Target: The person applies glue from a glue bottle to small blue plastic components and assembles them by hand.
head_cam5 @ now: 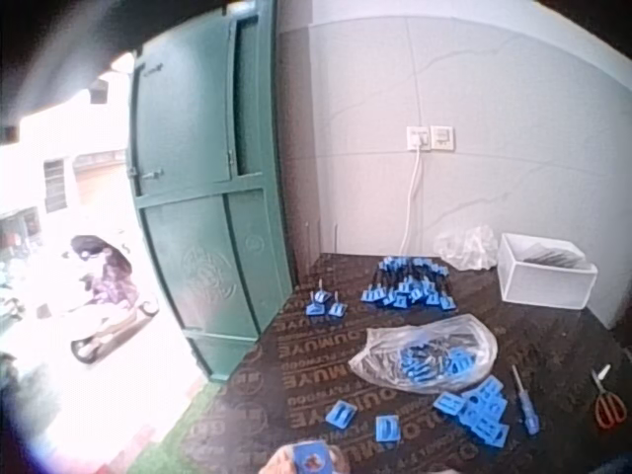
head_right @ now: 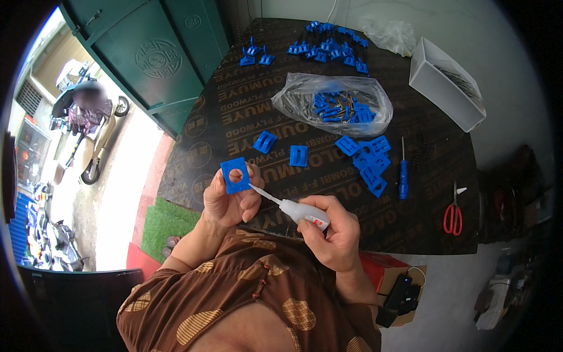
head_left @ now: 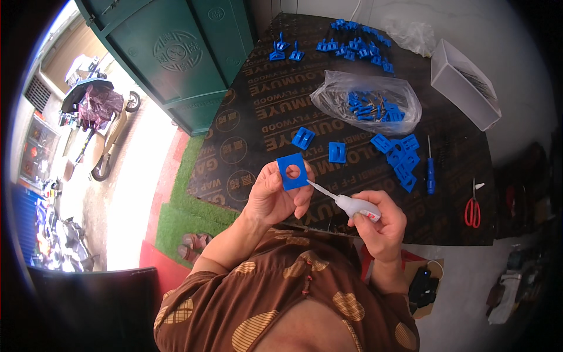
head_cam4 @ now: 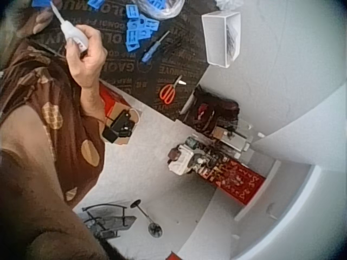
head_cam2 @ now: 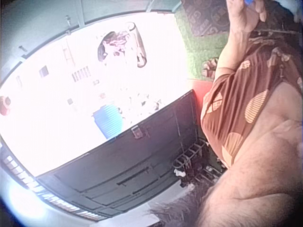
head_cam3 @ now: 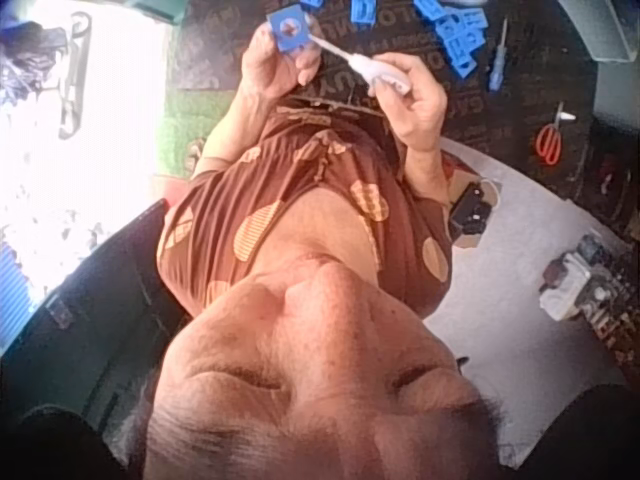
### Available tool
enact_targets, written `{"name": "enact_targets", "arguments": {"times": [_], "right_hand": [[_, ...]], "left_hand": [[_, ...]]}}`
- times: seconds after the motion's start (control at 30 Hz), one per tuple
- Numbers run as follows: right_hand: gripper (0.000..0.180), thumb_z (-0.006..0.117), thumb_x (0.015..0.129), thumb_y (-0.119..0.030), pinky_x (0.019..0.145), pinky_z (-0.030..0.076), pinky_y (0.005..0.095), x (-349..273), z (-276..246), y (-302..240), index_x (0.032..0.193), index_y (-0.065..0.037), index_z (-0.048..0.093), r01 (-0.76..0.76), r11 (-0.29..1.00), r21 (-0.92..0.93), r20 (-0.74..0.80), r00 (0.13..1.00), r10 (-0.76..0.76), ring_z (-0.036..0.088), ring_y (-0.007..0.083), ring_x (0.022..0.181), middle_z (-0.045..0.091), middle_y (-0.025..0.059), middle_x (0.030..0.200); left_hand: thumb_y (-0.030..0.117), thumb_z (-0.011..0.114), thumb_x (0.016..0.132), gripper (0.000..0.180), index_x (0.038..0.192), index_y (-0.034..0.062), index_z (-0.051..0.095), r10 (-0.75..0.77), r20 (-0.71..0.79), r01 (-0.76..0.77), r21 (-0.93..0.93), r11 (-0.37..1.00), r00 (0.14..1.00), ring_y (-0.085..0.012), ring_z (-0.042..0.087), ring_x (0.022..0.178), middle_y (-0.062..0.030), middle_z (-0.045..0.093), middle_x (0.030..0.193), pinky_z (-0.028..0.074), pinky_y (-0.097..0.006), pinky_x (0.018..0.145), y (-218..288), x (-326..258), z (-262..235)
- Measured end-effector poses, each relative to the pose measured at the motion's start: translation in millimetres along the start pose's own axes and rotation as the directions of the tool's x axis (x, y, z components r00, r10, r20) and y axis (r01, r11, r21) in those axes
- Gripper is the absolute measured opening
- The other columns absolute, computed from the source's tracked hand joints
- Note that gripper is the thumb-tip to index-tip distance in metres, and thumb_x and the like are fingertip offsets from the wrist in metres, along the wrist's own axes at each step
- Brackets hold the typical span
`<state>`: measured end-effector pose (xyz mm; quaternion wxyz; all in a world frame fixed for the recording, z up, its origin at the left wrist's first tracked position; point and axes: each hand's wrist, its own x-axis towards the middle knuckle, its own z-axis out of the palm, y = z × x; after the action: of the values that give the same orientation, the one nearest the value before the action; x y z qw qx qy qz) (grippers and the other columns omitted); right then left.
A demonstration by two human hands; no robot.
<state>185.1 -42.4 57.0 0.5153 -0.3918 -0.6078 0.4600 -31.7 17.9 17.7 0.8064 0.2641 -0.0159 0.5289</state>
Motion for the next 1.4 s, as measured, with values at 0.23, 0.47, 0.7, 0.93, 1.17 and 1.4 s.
{"name": "enact_targets", "arguments": {"times": [0.23,0.47,0.7,0.93,1.17,1.4], "right_hand": [[0.023,0.063,0.080,0.001,0.055,0.043,0.0169,2,2,-1,0.102,0.005,0.058,0.070,0.997,-0.015,-0.035,0.997,-0.071,0.053,0.0024,0.064,0.062,0.0032,0.079],[0.022,0.063,0.079,0.001,0.054,0.042,0.0164,2,2,-6,0.101,0.005,0.059,0.089,0.996,-0.018,-0.044,0.995,-0.089,0.052,0.0017,0.064,0.062,0.0029,0.079],[0.022,0.064,0.078,0.000,0.054,0.042,0.0173,7,1,-15,0.099,0.005,0.059,0.153,0.982,-0.114,-0.040,0.987,-0.158,0.052,0.0020,0.063,0.062,0.0028,0.077],[0.022,0.064,0.077,0.000,0.053,0.043,0.0181,9,0,-18,0.098,0.005,0.059,0.164,0.973,-0.164,-0.036,0.984,-0.172,0.053,0.0024,0.061,0.062,0.0025,0.075],[0.021,0.064,0.077,0.001,0.053,0.043,0.0182,11,0,-19,0.097,0.005,0.059,0.181,0.967,-0.178,-0.034,0.981,-0.190,0.054,0.0026,0.061,0.063,0.0026,0.075],[0.022,0.065,0.075,0.001,0.052,0.044,0.0194,13,0,-23,0.096,0.004,0.060,0.189,0.958,-0.214,-0.042,0.978,-0.202,0.055,0.0040,0.059,0.062,0.0034,0.074]], "left_hand": [[0.027,0.068,0.085,0.036,0.105,-0.0008,0.060,-0.033,0.029,0.034,-0.040,0.999,0.999,-0.0224,0.057,0.066,-0.0189,0.057,0.102,0.052,-0.035,0.047,0,-1,-3],[0.028,0.068,0.085,0.037,0.105,-0.0020,0.060,-0.031,0.056,0.033,-0.035,0.999,0.998,-0.0222,0.057,0.066,-0.0191,0.057,0.099,0.052,-0.034,0.047,0,0,-4],[0.028,0.069,0.084,0.039,0.104,-0.0040,0.060,-0.032,0.040,0.033,-0.028,0.999,0.999,-0.0225,0.057,0.066,-0.0189,0.057,0.095,0.052,-0.035,0.048,0,0,1],[0.027,0.069,0.083,0.044,0.106,-0.0088,0.056,-0.030,0.028,0.030,0.008,1.000,0.999,-0.0217,0.055,0.066,-0.0156,0.055,0.088,0.052,-0.034,0.046,-1,0,2],[0.029,0.068,0.085,0.042,0.104,-0.0066,0.056,-0.058,0.036,0.058,0.008,0.998,0.998,-0.0232,0.058,0.068,-0.0145,0.057,0.087,0.052,-0.034,0.050,1,-1,1],[0.030,0.067,0.085,0.045,0.107,-0.0083,0.055,-0.078,0.065,0.076,0.022,0.997,0.995,-0.0226,0.057,0.067,-0.0131,0.057,0.082,0.052,-0.034,0.050,2,0,2]]}}
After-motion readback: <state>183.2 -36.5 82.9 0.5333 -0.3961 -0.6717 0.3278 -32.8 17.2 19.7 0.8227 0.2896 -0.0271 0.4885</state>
